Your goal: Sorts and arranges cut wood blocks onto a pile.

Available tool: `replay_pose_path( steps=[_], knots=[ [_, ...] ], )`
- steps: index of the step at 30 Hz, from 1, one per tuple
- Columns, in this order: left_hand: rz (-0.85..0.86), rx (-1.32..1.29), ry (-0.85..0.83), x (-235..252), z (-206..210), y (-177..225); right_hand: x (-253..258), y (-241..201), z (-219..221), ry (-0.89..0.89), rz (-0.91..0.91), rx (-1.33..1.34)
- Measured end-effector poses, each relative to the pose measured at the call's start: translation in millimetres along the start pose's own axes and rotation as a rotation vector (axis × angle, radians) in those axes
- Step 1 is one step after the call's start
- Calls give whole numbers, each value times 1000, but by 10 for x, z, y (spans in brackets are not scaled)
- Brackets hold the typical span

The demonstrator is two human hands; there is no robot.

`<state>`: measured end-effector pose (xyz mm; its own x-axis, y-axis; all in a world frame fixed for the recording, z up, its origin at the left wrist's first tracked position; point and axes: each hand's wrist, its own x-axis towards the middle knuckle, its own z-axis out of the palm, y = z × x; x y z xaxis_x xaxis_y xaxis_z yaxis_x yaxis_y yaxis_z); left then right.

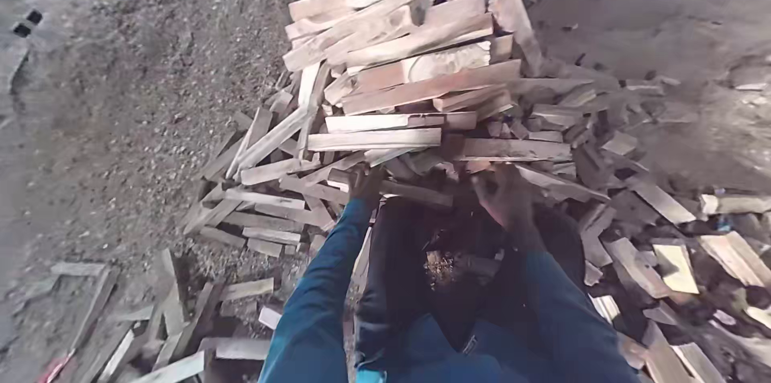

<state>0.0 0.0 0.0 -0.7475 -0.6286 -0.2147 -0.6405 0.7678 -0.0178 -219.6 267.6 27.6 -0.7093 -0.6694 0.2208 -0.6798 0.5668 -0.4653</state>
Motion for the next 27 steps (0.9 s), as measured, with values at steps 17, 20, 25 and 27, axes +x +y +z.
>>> replay_pose_path(
  steps=[17,20,25,27],
  knots=[
    [-1549,-239,696,-4441,40,-1881,-24,-162,409,-413,-27,112],
    [-1488,-244,620,-4141,-37,-1893,9,-283,438,-467,87,58],
    [-632,-349,612,-2460,-269,-1109,40,-223,691,-442,182,93],
    [-311,-416,566,-1522,-438,-680,27,-177,713,-456,207,82]
  ],
)
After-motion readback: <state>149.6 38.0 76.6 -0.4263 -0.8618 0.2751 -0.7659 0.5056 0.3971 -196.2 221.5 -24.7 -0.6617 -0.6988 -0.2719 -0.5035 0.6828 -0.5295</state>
